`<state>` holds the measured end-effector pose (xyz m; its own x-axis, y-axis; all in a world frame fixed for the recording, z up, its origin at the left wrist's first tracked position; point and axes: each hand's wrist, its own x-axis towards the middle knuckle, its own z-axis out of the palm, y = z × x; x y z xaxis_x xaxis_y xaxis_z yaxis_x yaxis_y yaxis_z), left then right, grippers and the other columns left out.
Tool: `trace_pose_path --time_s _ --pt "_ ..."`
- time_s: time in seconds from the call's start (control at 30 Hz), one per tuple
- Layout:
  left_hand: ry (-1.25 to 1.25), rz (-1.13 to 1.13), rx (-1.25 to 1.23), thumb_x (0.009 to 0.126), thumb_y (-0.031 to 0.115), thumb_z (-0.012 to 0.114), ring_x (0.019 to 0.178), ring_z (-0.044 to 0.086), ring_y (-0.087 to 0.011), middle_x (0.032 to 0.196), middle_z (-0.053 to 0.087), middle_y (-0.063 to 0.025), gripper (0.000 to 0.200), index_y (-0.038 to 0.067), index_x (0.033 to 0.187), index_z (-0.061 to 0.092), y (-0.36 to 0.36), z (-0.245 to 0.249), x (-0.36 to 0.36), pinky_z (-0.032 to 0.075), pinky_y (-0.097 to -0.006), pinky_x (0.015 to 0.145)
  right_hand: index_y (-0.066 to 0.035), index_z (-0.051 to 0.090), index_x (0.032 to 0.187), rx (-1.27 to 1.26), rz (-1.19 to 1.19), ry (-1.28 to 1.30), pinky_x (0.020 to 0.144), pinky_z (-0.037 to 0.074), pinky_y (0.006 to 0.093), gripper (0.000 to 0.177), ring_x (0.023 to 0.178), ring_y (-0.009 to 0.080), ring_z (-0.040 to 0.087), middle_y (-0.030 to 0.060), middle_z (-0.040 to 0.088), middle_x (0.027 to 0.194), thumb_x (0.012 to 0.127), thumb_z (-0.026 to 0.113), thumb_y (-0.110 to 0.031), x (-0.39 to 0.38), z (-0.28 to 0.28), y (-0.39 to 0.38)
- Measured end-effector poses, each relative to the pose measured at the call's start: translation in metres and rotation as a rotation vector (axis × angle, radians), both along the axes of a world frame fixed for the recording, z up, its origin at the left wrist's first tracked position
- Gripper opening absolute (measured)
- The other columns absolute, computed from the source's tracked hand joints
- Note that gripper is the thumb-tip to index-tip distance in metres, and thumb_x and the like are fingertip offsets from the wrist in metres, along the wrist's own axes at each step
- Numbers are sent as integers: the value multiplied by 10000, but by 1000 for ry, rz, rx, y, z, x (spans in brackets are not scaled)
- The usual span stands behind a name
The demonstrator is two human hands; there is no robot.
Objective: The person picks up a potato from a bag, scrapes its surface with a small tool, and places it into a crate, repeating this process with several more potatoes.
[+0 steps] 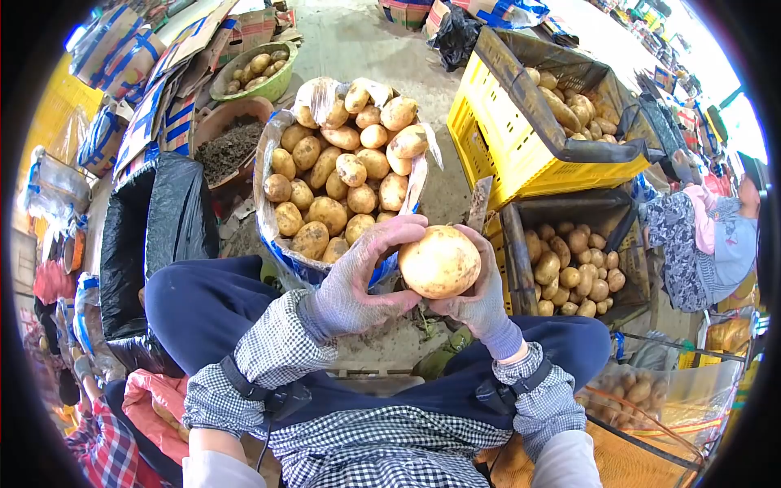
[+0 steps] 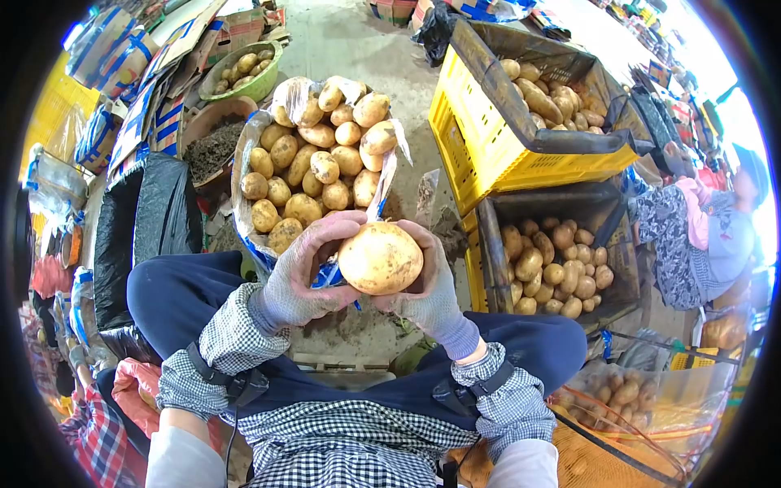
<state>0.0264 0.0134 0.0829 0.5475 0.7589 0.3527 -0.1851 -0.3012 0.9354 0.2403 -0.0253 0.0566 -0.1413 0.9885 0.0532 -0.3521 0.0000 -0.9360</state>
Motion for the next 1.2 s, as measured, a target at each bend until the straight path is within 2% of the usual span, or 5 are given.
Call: trace_pose_path --time_s 0.3,0.43,0.77,0.93,1.2 --pt "-85 -34 -508 863 171 763 1275 483 -199 1410 441 -129 539 60 1294 459 -2 -53 19 397 -352 1089 -57 387 1419 -418 131 215 970 515 335 784 1116 187 604 93 581 1277 801 809 -292 24 -29 -5" --pt "772 321 -538 924 244 678 1239 539 -275 1352 529 -198 582 -26 1372 421 51 -48 0 437 -380 1071 -174 447 1384 -475 -192 316 846 567 435 605 1075 234 609 101 574 1279 896 667 -455 41 -27 0" --pt "1118 807 -718 791 488 740 1028 639 -276 1103 676 -177 962 10 1492 285 213 -135 -10 514 -397 880 -79 375 1443 -12 -468 263 916 581 426 663 1100 325 617 162 461 1375 946 609 -449 133 88 133" --pt "982 625 -828 819 454 692 1076 614 -283 1215 625 -177 831 78 1466 329 253 -191 -27 513 -434 880 -16 391 1446 48 -374 279 1006 525 373 626 1254 270 525 157 497 1387 968 604 -361 150 83 148" --pt "-312 22 -1239 944 353 576 926 689 -294 1103 675 -138 391 101 1241 545 162 -78 -52 605 -409 732 -72 301 1519 -135 -267 -82 669 581 282 542 753 156 661 141 664 1037 1022 502 -148 46 29 59"
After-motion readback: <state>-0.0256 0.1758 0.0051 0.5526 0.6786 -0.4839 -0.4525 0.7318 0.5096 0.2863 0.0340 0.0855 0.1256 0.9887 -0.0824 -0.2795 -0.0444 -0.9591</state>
